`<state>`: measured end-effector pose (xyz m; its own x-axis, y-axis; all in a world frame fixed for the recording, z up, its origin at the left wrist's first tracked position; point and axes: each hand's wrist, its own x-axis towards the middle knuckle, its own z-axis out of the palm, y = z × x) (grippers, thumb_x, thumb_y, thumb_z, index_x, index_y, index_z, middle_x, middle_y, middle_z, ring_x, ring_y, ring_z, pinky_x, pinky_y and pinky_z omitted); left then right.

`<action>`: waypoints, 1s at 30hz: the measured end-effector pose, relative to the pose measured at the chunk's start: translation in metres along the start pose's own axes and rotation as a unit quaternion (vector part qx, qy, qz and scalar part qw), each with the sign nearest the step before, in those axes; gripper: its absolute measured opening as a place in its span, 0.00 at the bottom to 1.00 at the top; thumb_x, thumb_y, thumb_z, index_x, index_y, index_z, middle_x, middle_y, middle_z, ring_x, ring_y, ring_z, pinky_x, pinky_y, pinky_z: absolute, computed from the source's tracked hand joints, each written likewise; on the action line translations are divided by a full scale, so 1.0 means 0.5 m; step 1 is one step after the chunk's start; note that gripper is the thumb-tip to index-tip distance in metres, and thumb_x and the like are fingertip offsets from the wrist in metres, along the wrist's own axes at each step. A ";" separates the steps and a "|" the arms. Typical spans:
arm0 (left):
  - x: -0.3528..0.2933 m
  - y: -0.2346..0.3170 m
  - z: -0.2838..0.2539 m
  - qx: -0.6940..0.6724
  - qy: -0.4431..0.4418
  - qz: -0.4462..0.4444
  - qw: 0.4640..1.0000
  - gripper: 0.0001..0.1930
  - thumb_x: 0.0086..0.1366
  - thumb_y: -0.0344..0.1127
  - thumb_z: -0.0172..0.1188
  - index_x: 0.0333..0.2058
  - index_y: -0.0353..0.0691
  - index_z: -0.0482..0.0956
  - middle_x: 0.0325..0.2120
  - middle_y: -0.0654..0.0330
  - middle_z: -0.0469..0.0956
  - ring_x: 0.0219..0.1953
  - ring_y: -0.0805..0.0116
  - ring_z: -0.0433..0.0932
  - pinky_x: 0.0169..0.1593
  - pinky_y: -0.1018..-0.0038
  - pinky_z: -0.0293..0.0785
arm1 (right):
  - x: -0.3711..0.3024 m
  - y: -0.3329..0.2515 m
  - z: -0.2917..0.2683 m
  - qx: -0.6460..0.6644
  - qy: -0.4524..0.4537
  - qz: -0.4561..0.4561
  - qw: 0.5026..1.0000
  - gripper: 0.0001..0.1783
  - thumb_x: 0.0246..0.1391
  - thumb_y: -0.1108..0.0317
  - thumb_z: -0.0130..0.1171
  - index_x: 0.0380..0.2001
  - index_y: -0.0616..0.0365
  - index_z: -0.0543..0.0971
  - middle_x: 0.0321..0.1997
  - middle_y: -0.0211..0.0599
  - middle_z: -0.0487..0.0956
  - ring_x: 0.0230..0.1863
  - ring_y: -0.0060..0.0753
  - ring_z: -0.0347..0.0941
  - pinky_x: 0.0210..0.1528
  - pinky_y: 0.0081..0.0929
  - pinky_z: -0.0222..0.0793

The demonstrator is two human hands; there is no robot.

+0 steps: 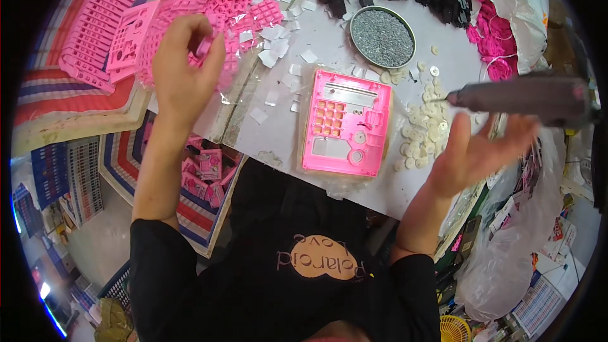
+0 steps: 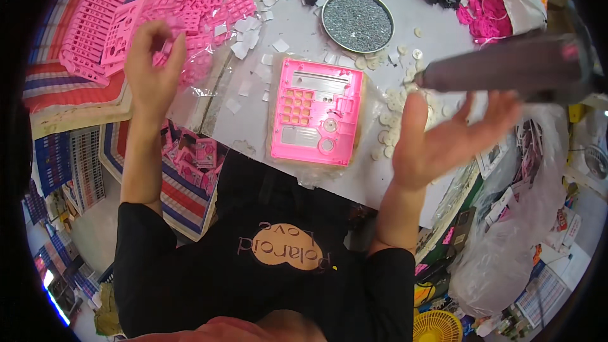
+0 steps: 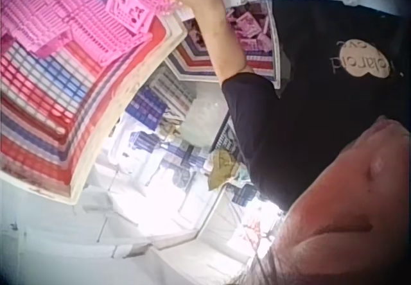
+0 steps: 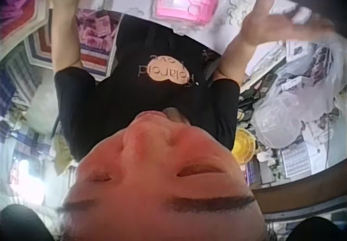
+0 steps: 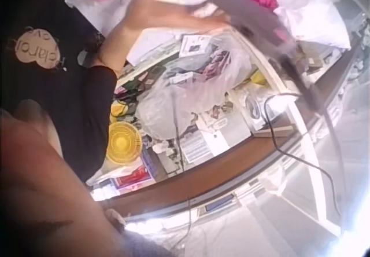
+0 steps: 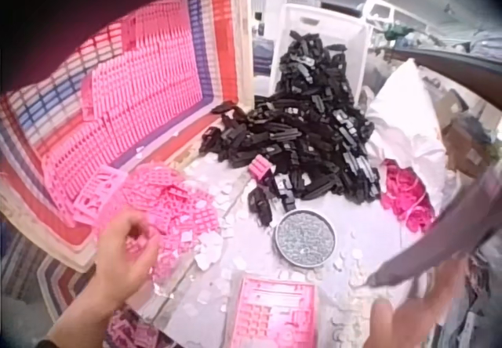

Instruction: Assembling a pink toy piggy bank by installing electronic components and plastic parts.

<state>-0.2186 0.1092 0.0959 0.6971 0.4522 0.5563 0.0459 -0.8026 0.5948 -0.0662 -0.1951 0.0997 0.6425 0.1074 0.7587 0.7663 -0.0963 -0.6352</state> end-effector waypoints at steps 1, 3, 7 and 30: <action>-0.016 0.033 0.015 -0.064 0.036 -0.033 0.997 0.09 0.58 0.22 0.63 0.35 0.37 0.72 0.28 0.65 0.71 0.30 0.75 0.72 0.35 0.79 0.69 | -0.006 -0.023 0.000 -0.072 0.040 -0.064 0.995 0.43 0.47 0.73 0.67 0.64 0.65 0.57 0.64 0.48 0.60 0.58 0.40 0.64 0.60 0.41 0.64; -0.063 0.088 0.052 -0.210 -0.024 -0.074 0.975 0.14 0.60 0.20 0.62 0.42 0.37 0.69 0.34 0.66 0.70 0.32 0.80 0.69 0.36 0.82 0.68 | -0.041 -0.055 0.024 0.062 -0.208 -0.011 0.976 0.39 0.41 0.70 0.72 0.56 0.63 0.65 0.54 0.45 0.68 0.52 0.37 0.67 0.52 0.35 0.67; -0.146 0.188 0.091 -0.577 -0.209 -0.313 0.725 0.20 0.64 0.21 0.58 0.53 0.36 0.66 0.45 0.61 0.71 0.47 0.74 0.73 0.50 0.76 0.71 | -0.109 -0.058 0.076 0.126 -0.369 0.203 0.898 0.24 0.43 0.66 0.74 0.44 0.62 0.77 0.38 0.37 0.79 0.32 0.29 0.76 0.33 0.24 0.72; -0.202 0.094 0.127 -0.025 -0.263 0.131 0.956 0.20 0.49 0.26 0.66 0.44 0.41 0.79 0.44 0.56 0.76 0.46 0.52 0.74 0.51 0.59 0.70 | -0.094 0.026 0.097 -0.134 -0.468 0.041 0.872 0.26 0.47 0.57 0.67 0.48 0.58 0.76 0.44 0.44 0.77 0.46 0.50 0.74 0.45 0.44 0.72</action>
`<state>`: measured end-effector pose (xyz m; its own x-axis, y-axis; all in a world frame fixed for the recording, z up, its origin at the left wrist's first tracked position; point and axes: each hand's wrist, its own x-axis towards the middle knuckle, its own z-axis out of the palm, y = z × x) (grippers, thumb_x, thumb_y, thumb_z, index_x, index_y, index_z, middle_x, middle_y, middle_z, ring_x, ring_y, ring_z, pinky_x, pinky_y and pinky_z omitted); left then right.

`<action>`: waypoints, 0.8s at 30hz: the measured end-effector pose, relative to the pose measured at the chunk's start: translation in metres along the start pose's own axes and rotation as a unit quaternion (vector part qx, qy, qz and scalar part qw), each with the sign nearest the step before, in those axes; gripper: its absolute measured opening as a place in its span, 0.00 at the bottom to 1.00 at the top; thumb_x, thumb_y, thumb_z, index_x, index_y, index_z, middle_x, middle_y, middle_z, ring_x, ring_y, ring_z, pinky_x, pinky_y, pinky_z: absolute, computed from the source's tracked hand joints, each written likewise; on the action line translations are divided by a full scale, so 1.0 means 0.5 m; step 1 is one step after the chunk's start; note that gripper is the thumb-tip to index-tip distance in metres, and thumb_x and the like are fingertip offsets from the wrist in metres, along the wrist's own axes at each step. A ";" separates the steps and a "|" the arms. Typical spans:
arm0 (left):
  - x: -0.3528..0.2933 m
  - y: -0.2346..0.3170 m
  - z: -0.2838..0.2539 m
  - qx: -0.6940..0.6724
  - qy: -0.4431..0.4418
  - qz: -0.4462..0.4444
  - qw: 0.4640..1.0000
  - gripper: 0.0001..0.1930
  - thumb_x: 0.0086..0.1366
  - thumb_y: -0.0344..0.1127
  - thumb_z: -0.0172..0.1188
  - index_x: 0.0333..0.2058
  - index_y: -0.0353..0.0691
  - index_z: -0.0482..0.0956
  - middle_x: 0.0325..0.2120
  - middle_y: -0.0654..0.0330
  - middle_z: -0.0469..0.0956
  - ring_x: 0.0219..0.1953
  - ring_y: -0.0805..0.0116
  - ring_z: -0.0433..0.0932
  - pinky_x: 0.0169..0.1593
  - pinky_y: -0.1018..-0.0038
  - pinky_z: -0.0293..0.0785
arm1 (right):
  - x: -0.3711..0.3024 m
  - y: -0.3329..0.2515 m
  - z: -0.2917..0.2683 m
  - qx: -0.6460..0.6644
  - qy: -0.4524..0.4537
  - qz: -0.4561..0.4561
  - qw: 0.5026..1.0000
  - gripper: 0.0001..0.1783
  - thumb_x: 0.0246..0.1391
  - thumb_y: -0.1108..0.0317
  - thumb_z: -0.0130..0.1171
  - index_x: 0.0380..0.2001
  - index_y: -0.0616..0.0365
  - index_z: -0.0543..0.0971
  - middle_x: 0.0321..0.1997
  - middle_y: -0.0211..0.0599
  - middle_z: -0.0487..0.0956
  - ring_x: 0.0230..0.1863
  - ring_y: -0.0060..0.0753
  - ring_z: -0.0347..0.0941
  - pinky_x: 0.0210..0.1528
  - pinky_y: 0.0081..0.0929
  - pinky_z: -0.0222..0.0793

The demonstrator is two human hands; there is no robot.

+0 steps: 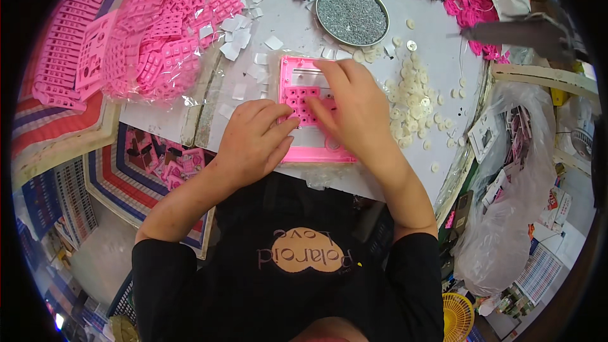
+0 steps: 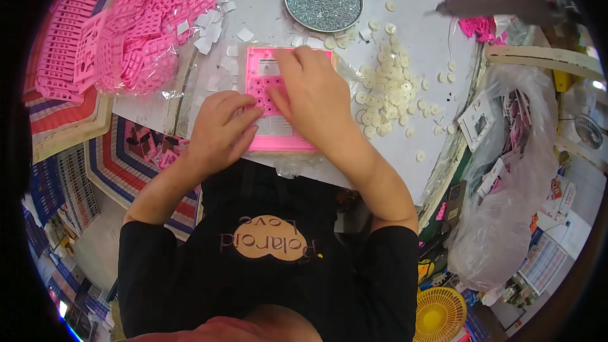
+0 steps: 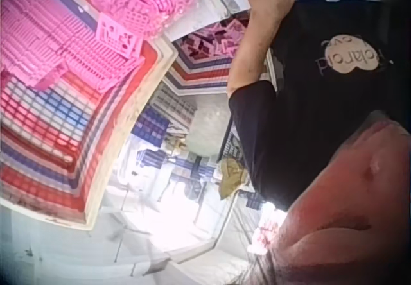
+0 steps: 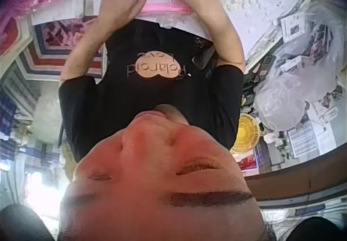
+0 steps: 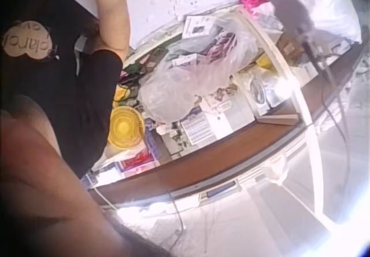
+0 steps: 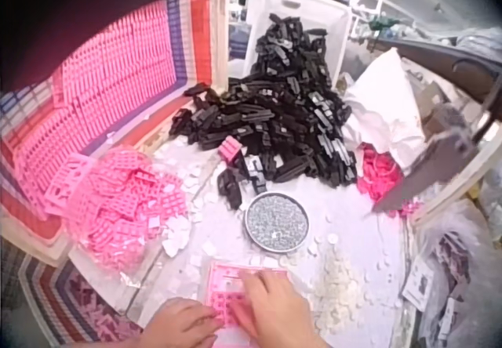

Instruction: Assembling a pink toy piggy bank by installing electronic components and plastic parts.

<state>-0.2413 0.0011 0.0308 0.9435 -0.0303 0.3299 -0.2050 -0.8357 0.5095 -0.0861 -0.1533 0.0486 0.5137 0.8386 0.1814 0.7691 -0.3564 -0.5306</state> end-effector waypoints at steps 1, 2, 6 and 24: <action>-0.001 0.002 -0.002 -0.001 0.003 -0.003 1.000 0.21 0.49 0.26 0.66 0.44 0.41 0.79 0.44 0.56 0.76 0.47 0.52 0.74 0.51 0.59 0.70 | -0.014 -0.003 0.000 -0.005 0.044 -0.042 0.998 0.31 0.47 0.55 0.67 0.52 0.58 0.74 0.49 0.46 0.76 0.52 0.51 0.74 0.48 0.45 0.72; -0.003 0.006 -0.011 -0.001 0.014 -0.006 1.000 0.21 0.49 0.26 0.66 0.44 0.41 0.79 0.44 0.56 0.77 0.46 0.52 0.75 0.51 0.59 0.70 | -0.027 -0.011 0.002 -0.016 0.007 -0.079 0.997 0.35 0.47 0.52 0.66 0.55 0.58 0.72 0.54 0.47 0.73 0.58 0.52 0.68 0.53 0.49 0.68; 0.042 0.006 -0.099 -0.002 0.045 0.017 0.999 0.19 0.49 0.26 0.66 0.43 0.41 0.79 0.42 0.57 0.77 0.43 0.52 0.76 0.47 0.61 0.72 | -0.065 -0.036 0.026 -0.066 -0.120 -0.131 0.982 0.48 0.48 0.41 0.62 0.64 0.63 0.65 0.70 0.51 0.60 0.74 0.54 0.48 0.67 0.63 0.49; 0.480 -0.517 -0.287 0.330 -0.143 -0.250 0.899 0.17 0.60 0.43 0.60 0.40 0.37 0.84 0.36 0.48 0.83 0.40 0.52 0.83 0.46 0.60 0.77 | -0.079 -0.061 0.016 -0.083 -0.170 -0.104 0.976 0.55 0.48 0.33 0.59 0.66 0.68 0.61 0.74 0.54 0.53 0.77 0.54 0.43 0.68 0.72 0.37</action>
<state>0.0009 0.2884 0.0927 0.9222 0.3792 -0.0754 0.3738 -0.9243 -0.0768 -0.1329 -0.1720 0.0509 0.2063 0.9780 -0.0301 0.9086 -0.2029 -0.3651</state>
